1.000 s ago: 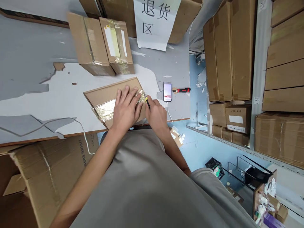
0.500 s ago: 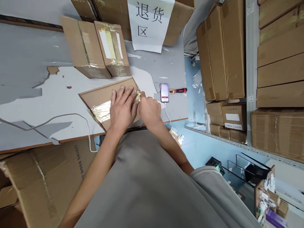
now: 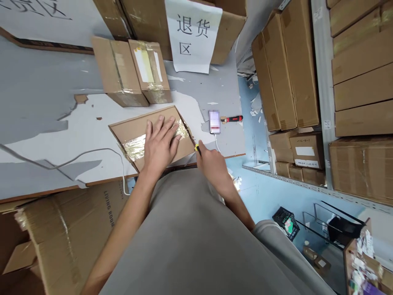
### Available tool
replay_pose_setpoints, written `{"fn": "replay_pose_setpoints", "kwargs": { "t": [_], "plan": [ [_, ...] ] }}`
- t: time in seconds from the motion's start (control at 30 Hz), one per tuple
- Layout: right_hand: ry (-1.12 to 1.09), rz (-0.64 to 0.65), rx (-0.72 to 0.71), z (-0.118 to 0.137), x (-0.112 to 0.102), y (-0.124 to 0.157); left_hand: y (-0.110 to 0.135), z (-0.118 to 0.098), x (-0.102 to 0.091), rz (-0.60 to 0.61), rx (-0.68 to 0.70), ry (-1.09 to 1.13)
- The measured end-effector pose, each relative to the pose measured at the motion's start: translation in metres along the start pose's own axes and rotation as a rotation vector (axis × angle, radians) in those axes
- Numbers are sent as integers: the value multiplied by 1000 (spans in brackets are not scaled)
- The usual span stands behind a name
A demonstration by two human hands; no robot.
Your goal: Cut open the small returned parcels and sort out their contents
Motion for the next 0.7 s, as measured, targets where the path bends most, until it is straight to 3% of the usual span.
{"fn": "replay_pose_setpoints", "kwargs": {
  "t": [0.07, 0.13, 0.2, 0.3, 0.37, 0.47, 0.6, 0.7],
  "plan": [
    [-195, -73, -108, -22, 5, -8, 6, 9, -7, -19, -5, -6],
    [-495, -84, -253, -45, 19, -36, 15, 20, -15, -49, 3, -13],
    [-769, -109, -337, -65, 38, -82, 26, 31, -22, -87, 18, -23],
    [-1035, -136, -293, -81, 71, -160, 51, 50, -36, -160, 16, -20],
    [-1135, -106, -255, -77, 91, -202, 71, 63, -47, -225, -11, 0],
    [-1176, -48, -288, -53, 109, -237, 101, 80, -62, -334, -60, 31],
    [-1136, 27, -386, -16, 118, -246, 129, 85, -72, -436, -119, 44],
    [-1102, 25, -431, -5, 119, -238, 138, 79, -73, -505, -147, 107]
  ]
}}
Point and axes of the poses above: each hand's wrist, its own y-axis away from the middle knuckle, its own x-axis out of the palm, z = x × y, the point moved 6 cm from there along -y, towards the middle knuckle, and after that the axes turned 14 degrees about z, right-handed, at the moved point
